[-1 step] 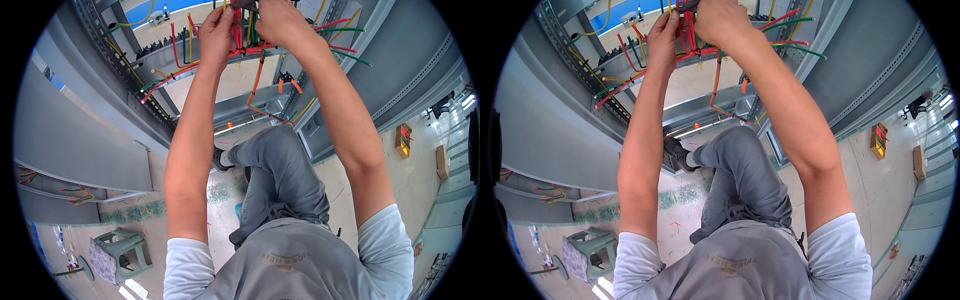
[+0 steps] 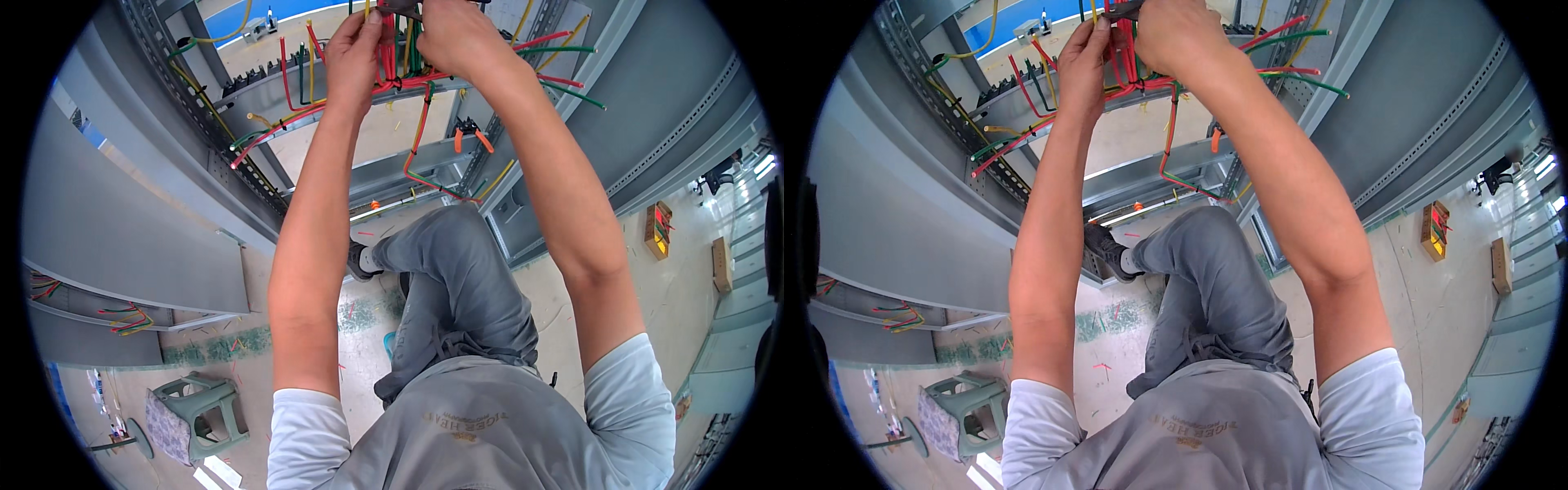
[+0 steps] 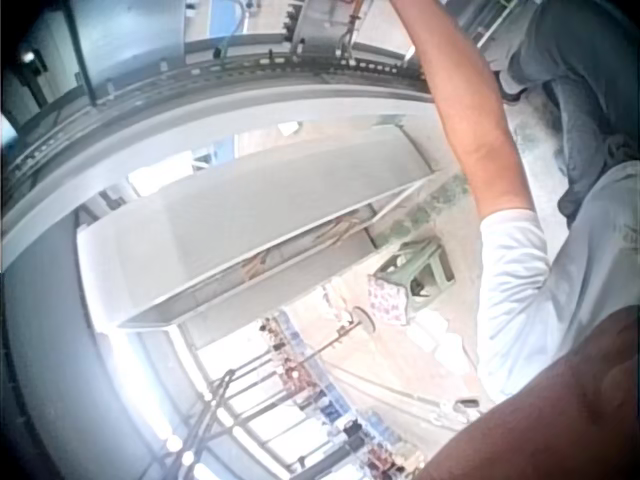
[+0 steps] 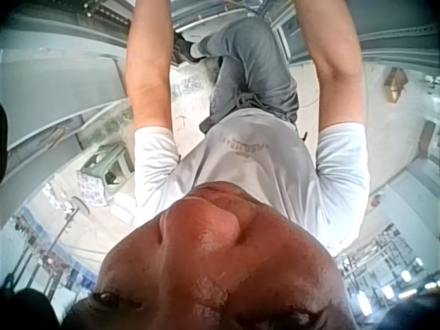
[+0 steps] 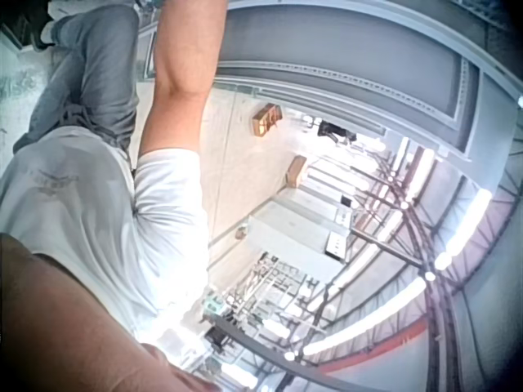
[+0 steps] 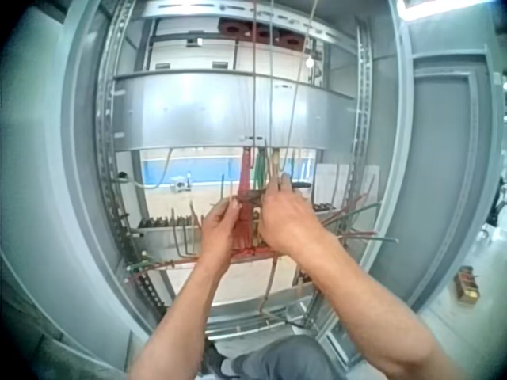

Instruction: The person climbs a small stool and uses pliers to strip and connect multiple colored wires inside an electrical panel. The person repeatedly strips wire ends and secures them into terminal blocks.

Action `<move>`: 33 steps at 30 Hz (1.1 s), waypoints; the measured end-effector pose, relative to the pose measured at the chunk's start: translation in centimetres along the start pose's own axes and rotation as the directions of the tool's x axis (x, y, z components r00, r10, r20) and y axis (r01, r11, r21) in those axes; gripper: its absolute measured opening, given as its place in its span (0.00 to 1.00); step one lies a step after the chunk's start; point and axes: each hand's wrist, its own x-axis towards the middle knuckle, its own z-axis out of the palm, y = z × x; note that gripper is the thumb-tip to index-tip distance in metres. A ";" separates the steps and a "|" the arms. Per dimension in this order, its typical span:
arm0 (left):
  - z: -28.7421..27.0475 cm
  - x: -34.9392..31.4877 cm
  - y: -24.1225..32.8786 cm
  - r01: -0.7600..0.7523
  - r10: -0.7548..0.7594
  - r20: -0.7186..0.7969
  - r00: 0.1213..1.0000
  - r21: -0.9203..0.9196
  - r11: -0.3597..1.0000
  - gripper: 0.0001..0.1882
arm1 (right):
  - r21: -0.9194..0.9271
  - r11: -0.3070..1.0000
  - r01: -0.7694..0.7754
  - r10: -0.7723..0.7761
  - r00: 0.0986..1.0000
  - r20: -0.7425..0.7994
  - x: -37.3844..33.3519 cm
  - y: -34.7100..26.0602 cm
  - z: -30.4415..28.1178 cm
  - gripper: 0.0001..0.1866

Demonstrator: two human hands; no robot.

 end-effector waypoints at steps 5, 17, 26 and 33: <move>-0.2 0.3 -0.3 0.014 -0.014 -0.009 1.000 -0.046 0.999 0.13 | 0.006 1.000 -0.022 0.022 0.999 0.032 0.0 -0.5 -0.4 0.32; 0.2 0.8 0.6 0.099 -0.096 0.025 0.995 -0.143 0.985 0.14 | 0.131 0.991 -0.013 0.014 1.000 -0.009 0.7 -0.3 -0.5 0.27; -0.1 0.8 0.3 0.071 -0.065 0.041 0.997 -0.152 0.986 0.13 | -0.093 0.993 0.070 -0.077 0.994 -0.083 0.4 -0.1 -0.1 0.20; -0.2 0.9 0.3 0.074 -0.070 0.037 0.997 -0.143 0.987 0.12 | -0.093 0.995 0.041 -0.053 0.991 -0.127 0.4 -0.1 0.3 0.20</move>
